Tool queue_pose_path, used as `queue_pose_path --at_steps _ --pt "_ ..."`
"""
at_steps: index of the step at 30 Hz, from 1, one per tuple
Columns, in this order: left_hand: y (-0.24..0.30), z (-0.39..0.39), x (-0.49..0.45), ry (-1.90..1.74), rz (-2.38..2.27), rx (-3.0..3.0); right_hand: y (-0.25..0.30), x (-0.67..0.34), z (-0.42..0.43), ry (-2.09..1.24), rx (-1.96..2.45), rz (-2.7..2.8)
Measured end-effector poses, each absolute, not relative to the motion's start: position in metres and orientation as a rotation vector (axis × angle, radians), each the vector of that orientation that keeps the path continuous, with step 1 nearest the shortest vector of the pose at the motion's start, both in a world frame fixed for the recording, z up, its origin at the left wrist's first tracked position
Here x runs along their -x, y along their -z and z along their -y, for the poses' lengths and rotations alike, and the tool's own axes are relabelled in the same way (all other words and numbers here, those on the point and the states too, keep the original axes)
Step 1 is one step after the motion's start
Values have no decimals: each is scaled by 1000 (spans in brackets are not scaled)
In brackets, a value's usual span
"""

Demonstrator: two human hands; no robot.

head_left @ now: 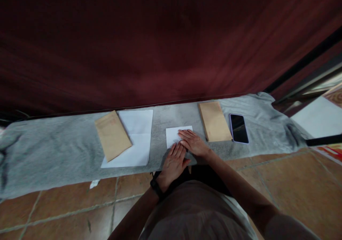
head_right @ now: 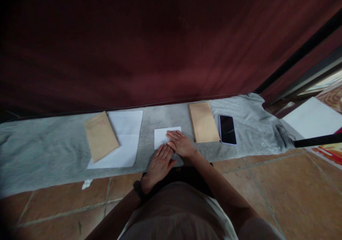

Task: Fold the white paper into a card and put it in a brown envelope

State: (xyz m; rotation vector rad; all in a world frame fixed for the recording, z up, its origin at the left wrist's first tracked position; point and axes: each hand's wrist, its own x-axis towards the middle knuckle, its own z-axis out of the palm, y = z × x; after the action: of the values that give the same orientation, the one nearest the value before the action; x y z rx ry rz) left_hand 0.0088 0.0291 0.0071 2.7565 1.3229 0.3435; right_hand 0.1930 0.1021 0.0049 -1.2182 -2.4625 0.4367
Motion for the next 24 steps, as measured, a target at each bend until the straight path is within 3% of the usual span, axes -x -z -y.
queue_pose_path --at_steps 10,18,24 --pt "-13 -30 -9 -269 -1333 -2773 -9 -190 -124 -347 1362 2417" --pt "-9 -19 12 -329 -1463 -2683 -25 -180 -98 -631 959 2546" --pt "-2 -15 16 -312 -1533 -2646 -18 -161 -105 -552 962 2606"
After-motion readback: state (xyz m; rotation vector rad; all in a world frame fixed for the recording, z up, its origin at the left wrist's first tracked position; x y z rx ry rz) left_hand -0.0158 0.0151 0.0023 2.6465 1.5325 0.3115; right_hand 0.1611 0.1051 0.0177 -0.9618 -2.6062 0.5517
